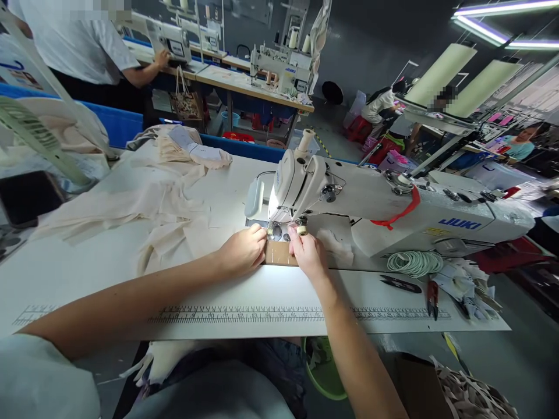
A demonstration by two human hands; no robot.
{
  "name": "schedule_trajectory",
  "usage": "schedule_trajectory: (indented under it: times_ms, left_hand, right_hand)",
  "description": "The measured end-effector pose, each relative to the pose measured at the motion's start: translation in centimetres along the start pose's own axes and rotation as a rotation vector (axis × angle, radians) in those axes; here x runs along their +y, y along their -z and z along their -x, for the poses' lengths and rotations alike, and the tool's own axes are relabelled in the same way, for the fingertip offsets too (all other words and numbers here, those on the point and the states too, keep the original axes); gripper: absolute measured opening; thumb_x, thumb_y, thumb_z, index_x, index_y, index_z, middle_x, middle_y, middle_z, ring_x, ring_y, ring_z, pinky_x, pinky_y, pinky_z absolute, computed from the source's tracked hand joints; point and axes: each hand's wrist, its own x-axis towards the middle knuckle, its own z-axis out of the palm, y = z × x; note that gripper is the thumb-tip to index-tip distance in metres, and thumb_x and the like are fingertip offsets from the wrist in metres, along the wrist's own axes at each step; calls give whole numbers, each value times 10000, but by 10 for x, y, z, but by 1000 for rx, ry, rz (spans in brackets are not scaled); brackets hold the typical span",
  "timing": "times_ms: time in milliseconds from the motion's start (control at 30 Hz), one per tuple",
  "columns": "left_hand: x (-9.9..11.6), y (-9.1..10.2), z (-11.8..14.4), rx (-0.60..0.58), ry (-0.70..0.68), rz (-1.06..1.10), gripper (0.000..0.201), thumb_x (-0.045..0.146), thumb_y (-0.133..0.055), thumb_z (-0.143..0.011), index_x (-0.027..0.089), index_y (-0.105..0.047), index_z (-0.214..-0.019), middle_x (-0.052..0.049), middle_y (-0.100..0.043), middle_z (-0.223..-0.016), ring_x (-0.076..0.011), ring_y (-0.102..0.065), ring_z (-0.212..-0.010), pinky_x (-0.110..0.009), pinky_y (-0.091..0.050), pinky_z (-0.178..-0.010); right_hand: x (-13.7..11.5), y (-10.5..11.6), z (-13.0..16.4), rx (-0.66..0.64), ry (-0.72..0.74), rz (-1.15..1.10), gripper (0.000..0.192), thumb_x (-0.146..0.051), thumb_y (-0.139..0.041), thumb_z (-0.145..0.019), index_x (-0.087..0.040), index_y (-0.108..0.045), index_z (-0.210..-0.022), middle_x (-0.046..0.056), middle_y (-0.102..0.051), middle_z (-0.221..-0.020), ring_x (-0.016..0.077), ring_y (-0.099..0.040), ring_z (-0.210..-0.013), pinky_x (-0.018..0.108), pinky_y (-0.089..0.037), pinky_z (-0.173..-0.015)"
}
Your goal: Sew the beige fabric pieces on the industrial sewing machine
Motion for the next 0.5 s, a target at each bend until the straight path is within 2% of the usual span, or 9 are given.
schedule_trajectory:
  times_ms: [100, 200, 367, 433, 500]
  left_hand:
    - [-3, 0, -1, -2, 14, -3, 253, 174, -447, -950, 97, -685, -908, -160, -653, -1042, -272, -567, -977, -370, -533, -805]
    - [-5, -2, -1, 1, 4, -5, 267, 171, -435, -946, 91, -690, -929, -173, -655, -1078, -282, -572, -1004, -378, -536, -820]
    - [-6, 0, -3, 29, -4, 56, 287, 174, -416, -946, 91, -690, -961, -167, -670, -1029, -285, -589, -982, -389, -531, -829]
    - [-11, 6, -6, 30, 40, 119, 282, 162, -422, -933, 106, -686, -1014, -149, -676, -1031, -272, -608, -974, -383, -525, -846]
    - [-20, 17, -8, 17, 171, 150, 294, 154, -418, -924, 130, -672, -1069, -133, -677, -1043, -255, -627, -957, -372, -518, -847]
  right_hand:
    - [1, -3, -5, 17, -20, 35, 513, -492, -331, -1036, -241, -578, -662, 9, -595, -540, 165, -569, -573, 262, -371, -618]
    - [3, -4, -8, 24, 0, 29, 524, -528, -347, -1030, -240, -637, -702, 12, -594, -540, 167, -569, -576, 261, -378, -615]
    - [8, 1, -5, 18, 30, 28, 545, -523, -360, -1031, -234, -658, -679, 3, -582, -509, 154, -553, -539, 254, -368, -597]
    - [5, 5, -1, 17, 34, 59, 515, -491, -388, -1025, -228, -676, -689, 10, -595, -519, 157, -557, -541, 258, -364, -589]
    - [-5, 7, 7, 13, 66, 86, 417, -420, -426, -1015, -222, -727, -804, 28, -663, -614, 170, -598, -597, 264, -383, -599]
